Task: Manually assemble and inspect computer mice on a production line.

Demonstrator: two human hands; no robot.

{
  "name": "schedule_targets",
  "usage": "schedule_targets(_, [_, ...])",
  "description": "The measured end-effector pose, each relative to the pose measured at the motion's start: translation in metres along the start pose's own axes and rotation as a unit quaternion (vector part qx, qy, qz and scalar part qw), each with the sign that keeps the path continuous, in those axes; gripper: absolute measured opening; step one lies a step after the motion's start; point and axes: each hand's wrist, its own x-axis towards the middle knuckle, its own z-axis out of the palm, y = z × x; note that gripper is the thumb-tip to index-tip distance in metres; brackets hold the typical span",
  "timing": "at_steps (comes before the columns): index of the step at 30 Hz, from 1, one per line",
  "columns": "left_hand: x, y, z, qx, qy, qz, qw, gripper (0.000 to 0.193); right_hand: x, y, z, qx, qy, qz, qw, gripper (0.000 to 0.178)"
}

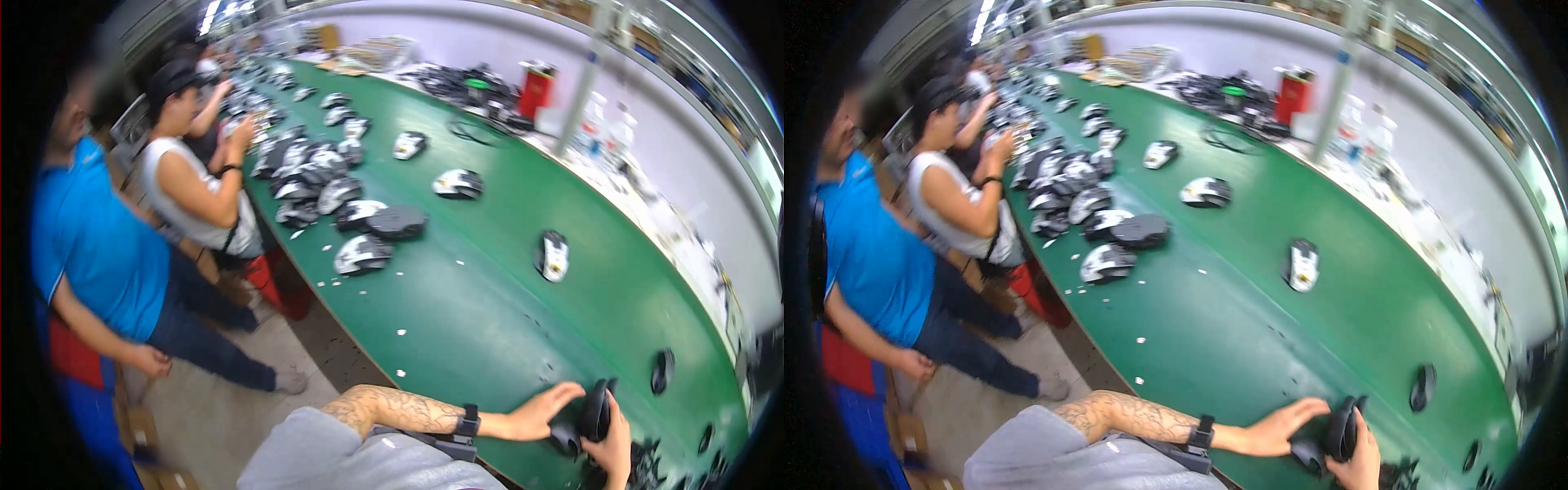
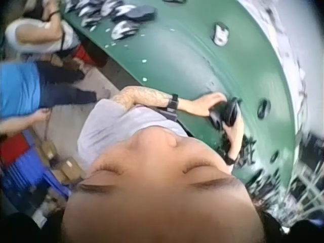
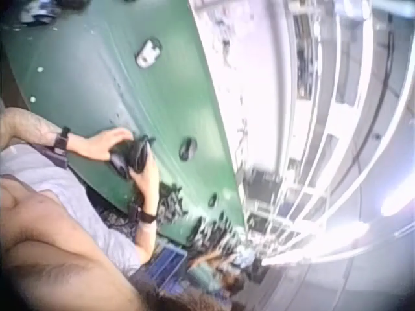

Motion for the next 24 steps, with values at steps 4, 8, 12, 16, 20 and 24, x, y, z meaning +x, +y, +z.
schedule_targets(4, [-0.017,0.025,0.001,-0.006,-0.015,-0.002,1.0,0.077,-0.009,-0.005,-0.003,-0.062,0.053,-0.067,0.994,0.078])
schedule_targets(8, [-0.02,0.04,0.009,0.055,0.06,0.059,0.995,0.071,-0.016,0.003,-0.01,-0.141,0.059,-0.09,0.984,0.097])
schedule_targets(12, [-0.024,0.034,0.022,0.018,0.034,-0.005,0.999,0.067,-0.019,-0.004,-0.016,-0.173,0.044,-0.097,0.979,0.099])
schedule_targets(16, [-0.021,0.044,0.017,-0.036,-0.046,-0.063,0.996,0.061,-0.017,-0.01,-0.018,-0.12,0.028,0.001,0.992,0.095])
schedule_targets(20, [-0.025,0.044,0.025,0.066,0.021,0.106,0.992,0.036,-0.018,-0.024,-0.017,0.023,0.009,0.101,0.995,0.084])
schedule_targets(24, [-0.024,0.042,0.023,0.098,-0.063,0.051,0.992,0.033,-0.019,-0.009,-0.01,-0.154,0.024,-0.082,0.984,0.085])
